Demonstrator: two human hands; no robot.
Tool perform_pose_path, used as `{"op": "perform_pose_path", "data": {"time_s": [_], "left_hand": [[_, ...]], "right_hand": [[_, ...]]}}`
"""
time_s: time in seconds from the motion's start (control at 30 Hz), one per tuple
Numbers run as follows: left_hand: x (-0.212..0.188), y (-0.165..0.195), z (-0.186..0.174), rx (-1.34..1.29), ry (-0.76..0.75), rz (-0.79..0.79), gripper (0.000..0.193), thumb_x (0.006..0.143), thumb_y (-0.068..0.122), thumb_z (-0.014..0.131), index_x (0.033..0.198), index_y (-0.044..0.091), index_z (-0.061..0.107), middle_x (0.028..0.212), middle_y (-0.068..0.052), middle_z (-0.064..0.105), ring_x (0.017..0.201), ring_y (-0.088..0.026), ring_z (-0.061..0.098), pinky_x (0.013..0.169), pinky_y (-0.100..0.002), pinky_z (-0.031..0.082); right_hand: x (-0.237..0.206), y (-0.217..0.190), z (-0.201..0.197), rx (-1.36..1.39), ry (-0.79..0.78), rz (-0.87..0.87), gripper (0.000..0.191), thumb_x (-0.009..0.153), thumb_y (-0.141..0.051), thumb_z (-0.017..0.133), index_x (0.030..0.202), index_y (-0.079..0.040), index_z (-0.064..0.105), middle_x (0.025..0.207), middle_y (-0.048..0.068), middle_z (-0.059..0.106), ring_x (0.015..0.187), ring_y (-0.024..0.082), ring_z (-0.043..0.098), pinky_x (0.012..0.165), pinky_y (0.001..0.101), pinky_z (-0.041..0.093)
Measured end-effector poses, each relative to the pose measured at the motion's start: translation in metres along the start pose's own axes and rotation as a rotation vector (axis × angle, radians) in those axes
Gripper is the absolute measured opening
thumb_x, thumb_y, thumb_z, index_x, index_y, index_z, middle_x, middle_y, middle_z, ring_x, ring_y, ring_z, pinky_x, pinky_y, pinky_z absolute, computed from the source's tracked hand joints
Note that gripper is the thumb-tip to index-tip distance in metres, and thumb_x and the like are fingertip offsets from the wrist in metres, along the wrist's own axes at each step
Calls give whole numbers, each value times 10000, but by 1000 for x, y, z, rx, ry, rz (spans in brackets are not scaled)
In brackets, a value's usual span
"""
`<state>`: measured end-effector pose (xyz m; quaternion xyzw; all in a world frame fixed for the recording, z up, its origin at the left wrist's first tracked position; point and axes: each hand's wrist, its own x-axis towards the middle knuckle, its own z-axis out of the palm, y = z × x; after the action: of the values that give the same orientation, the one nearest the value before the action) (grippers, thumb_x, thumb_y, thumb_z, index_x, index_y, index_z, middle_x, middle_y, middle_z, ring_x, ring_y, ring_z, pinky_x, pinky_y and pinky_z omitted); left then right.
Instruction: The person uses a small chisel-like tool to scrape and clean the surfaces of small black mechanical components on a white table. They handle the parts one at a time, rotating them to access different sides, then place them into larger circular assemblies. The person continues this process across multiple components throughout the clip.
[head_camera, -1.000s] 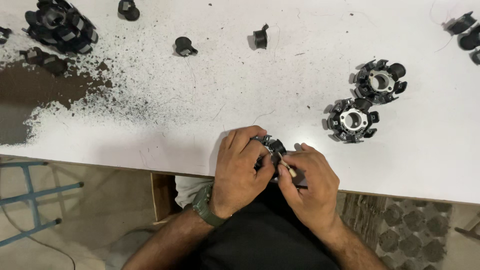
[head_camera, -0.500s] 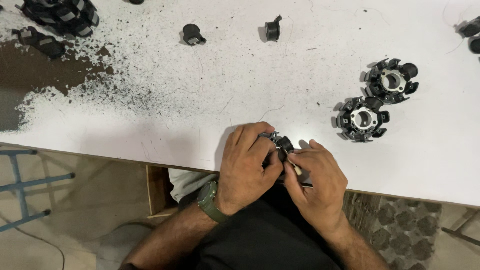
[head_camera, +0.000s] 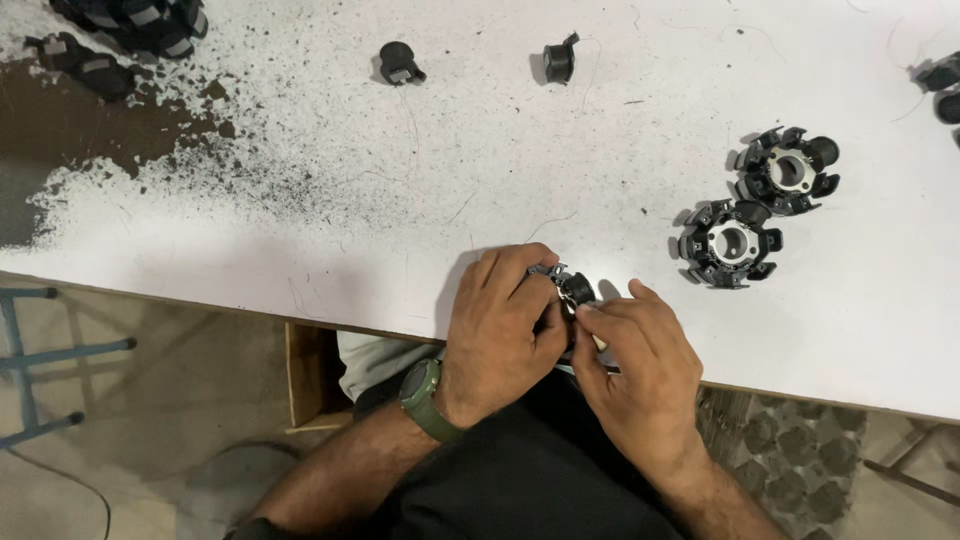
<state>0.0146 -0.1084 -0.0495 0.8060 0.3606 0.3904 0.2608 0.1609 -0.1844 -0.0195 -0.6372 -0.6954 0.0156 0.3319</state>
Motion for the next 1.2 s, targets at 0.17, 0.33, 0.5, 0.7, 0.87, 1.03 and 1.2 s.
{"op": "perform_pose_path", "data": {"time_s": [0.17,0.33,0.5,0.7,0.87,1.03,1.2], "left_hand": [[5,6,-24,-97,65,-104,172,843,89,752,974,25,660,1331,-148,574,1098,-268,622,920,-401,535],[16,5,-48,122,-95,58,211,826,150,793,938,34,657,1223,-146,579,1077,-288,607,885,-421,513],[33,17,-37,322,-358,82,279,811,200,773,986,0,690,1035,-133,600,924,-282,603,804,-431,494],[41,23,-29,461,-486,39,236,857,167,696,1000,-21,689,980,-141,601,866,-270,598,804,-451,467],[33,12,-33,299,-249,148,212,853,141,695,1022,14,701,1183,-144,642,1053,-292,622,924,-459,474],[28,-2,-29,141,-277,108,169,904,136,718,1057,65,715,1257,-88,654,1104,-256,635,950,-443,491],[28,-10,-32,135,-208,139,128,846,77,734,963,70,683,1277,-77,654,1119,-241,650,944,-433,524]], "right_hand": [[-6,4,1,104,79,6,256,873,-1,758,1083,-23,614,946,100,695,971,272,731,1110,547,518],[-15,12,9,214,148,123,231,915,-6,727,1090,-36,578,969,91,714,964,251,723,1144,552,494],[-10,16,16,140,114,116,217,884,3,734,1048,-54,604,930,76,709,891,235,706,1116,558,491],[-2,15,10,95,111,83,230,880,-6,740,1054,-51,597,984,92,700,952,278,686,1095,557,476],[1,17,5,125,112,97,216,877,-22,742,1043,-64,611,975,78,714,949,259,700,1089,556,474],[0,21,5,142,85,96,209,890,-44,738,1057,-64,613,979,71,715,966,239,704,1100,556,470],[-1,22,4,144,62,113,199,886,-53,734,1048,-68,619,991,68,715,993,237,701,1110,557,456]]}}
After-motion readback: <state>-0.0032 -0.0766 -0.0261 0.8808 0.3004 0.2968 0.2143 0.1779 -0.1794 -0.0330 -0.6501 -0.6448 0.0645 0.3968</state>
